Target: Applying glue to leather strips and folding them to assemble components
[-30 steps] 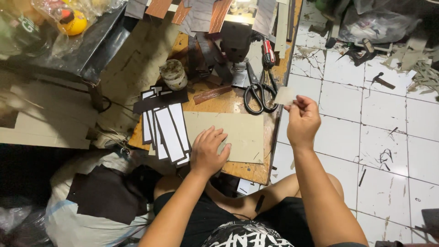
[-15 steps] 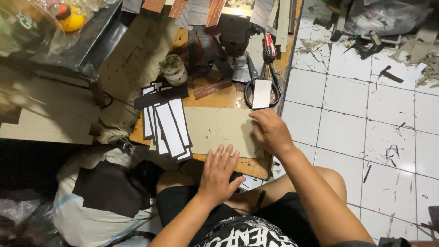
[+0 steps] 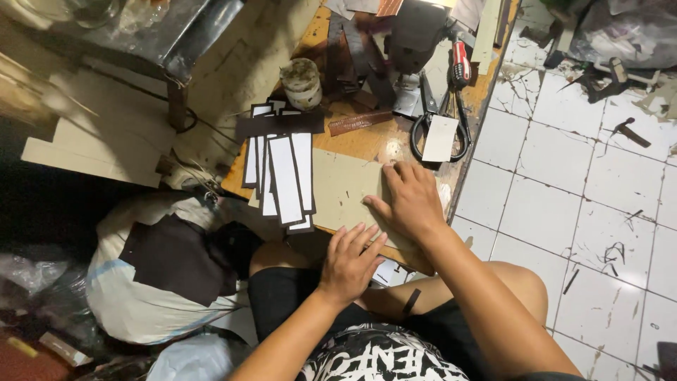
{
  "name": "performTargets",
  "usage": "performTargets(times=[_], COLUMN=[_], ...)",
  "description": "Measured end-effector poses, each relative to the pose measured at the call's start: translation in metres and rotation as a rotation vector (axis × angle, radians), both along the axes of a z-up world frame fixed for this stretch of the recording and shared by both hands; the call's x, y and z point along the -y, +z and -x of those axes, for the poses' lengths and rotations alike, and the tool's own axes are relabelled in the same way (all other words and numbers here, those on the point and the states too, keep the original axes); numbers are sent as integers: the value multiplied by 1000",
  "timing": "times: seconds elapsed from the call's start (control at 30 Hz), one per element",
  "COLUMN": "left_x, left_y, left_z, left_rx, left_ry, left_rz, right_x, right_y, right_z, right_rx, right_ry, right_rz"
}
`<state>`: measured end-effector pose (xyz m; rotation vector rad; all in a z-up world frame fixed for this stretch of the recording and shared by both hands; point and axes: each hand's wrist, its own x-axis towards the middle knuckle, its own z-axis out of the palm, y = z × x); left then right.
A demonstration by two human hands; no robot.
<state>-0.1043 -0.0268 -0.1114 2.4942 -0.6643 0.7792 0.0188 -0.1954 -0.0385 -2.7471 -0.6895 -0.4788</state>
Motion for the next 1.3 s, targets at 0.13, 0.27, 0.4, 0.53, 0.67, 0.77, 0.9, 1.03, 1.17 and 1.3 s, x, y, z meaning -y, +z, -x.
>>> performTargets(times=[0.13, 0.27, 0.4, 0.53, 0.67, 0.77, 0.9, 1.03, 1.17, 1.3], left_x=[-5, -8, -8, -11, -22, -43, -68, -92, -116, -130], left_y=[11, 12, 13, 31, 42, 65, 143, 151, 144, 133], left_z=[-6, -6, -5, -6, -17, -43, -73, -92, -100, -106], left_rx=[21, 37, 24, 16, 6, 70, -708, -887, -893, -721], left_ry=[-37, -19, -6, -24, -7, 199, 584, 633, 630, 633], left_rz=[115, 223, 268, 242, 250, 210, 171, 128, 89, 44], right_x=[-2, -5, -6, 2, 13, 15, 14, 15, 18, 16], right_y=[-6, -12, -18, -27, -24, -18, -6, -13, -21, -19], right_z=[9, 20, 25, 23, 33, 42, 52, 51, 52, 53], right_rx=[11, 23, 75, 106, 99, 19, -140, -115, -55, -15], right_ry=[-64, -111, -114, -92, -60, -74, -109, -114, -111, -98], right_rz=[20, 0, -34, -125, -219, -214, -154, -164, -194, -225])
